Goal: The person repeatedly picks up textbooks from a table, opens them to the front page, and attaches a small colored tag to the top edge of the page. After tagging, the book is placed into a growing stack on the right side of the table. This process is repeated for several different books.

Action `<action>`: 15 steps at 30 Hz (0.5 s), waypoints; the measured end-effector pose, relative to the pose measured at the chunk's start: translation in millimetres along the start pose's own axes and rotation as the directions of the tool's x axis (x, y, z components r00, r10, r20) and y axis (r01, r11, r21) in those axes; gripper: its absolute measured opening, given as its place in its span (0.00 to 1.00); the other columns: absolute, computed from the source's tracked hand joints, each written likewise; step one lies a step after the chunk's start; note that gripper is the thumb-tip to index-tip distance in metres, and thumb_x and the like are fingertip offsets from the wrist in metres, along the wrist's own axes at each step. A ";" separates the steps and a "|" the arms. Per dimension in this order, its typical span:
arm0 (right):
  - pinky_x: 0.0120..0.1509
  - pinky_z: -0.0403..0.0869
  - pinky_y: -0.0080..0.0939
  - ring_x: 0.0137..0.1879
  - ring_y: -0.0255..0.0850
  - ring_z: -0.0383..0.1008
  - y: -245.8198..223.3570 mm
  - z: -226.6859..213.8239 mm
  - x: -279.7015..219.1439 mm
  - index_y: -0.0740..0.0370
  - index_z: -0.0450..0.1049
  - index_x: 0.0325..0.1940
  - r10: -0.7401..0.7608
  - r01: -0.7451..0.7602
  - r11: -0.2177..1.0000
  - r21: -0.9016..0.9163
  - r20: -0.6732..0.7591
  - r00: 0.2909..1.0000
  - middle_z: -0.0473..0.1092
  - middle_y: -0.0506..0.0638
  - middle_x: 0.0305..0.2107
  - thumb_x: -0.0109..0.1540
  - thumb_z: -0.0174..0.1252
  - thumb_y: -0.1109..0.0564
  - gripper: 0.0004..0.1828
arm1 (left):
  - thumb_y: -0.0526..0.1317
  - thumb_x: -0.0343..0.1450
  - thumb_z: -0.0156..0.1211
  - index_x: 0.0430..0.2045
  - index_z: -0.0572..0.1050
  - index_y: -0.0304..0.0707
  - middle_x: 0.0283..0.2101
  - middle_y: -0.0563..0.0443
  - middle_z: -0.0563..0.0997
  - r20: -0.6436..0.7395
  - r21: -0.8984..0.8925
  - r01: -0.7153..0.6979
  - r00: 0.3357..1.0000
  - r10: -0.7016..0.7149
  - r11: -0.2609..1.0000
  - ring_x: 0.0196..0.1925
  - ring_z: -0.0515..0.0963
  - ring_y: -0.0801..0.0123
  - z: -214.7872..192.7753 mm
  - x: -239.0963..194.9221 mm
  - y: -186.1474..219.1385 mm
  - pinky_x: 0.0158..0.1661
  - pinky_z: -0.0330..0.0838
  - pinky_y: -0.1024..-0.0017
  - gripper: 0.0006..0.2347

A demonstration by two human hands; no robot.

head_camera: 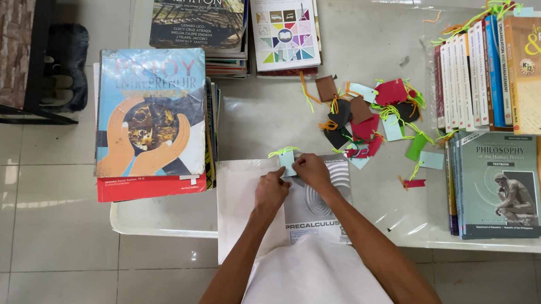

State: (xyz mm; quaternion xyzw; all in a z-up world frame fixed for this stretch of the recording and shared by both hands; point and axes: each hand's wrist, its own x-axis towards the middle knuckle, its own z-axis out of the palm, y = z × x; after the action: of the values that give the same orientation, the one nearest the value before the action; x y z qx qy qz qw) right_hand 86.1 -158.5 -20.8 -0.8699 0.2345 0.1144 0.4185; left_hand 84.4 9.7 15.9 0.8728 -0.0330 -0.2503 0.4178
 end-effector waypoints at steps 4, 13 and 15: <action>0.38 0.74 0.45 0.32 0.48 0.80 0.3 1.2 -6.6 0.64 0.80 0.33 0.018 -0.018 1.000 0.002 0.000 1.000 0.77 0.55 0.25 0.57 0.66 0.51 0.12 | 0.35 0.65 0.65 0.56 0.76 0.39 0.35 0.36 0.85 0.025 0.032 0.023 0.999 -0.024 0.999 0.40 0.84 0.49 1.8 -2.1 3.9 0.46 0.77 0.57 0.22; 0.39 0.75 0.44 0.34 0.48 0.80 5.3 7.4 -8.8 0.63 0.80 0.35 -0.047 0.047 0.999 0.021 -0.033 0.998 0.78 0.55 0.27 0.58 0.65 0.52 0.11 | 0.43 0.70 0.59 0.65 0.60 0.27 0.40 0.26 0.81 0.156 0.243 -0.057 0.988 0.020 0.968 0.43 0.82 0.38 29.2 6.8 -17.7 0.46 0.77 0.50 0.29; 0.39 0.75 0.44 0.34 0.48 0.81 4.3 8.0 -10.7 0.62 0.81 0.36 -0.049 0.051 0.998 0.047 -0.049 0.998 0.79 0.55 0.28 0.58 0.65 0.52 0.11 | 0.46 0.72 0.56 0.70 0.48 0.24 0.39 0.26 0.81 0.257 0.342 -0.066 0.966 -0.025 0.937 0.41 0.83 0.38 36.8 7.0 -22.1 0.45 0.77 0.49 0.35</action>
State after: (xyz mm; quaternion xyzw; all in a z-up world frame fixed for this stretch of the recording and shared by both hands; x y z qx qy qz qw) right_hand 74.7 -151.2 -24.5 -0.8677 0.2252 0.0771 0.4365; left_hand 70.0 -4.0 -22.8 0.8926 -0.1398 -0.3470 0.2517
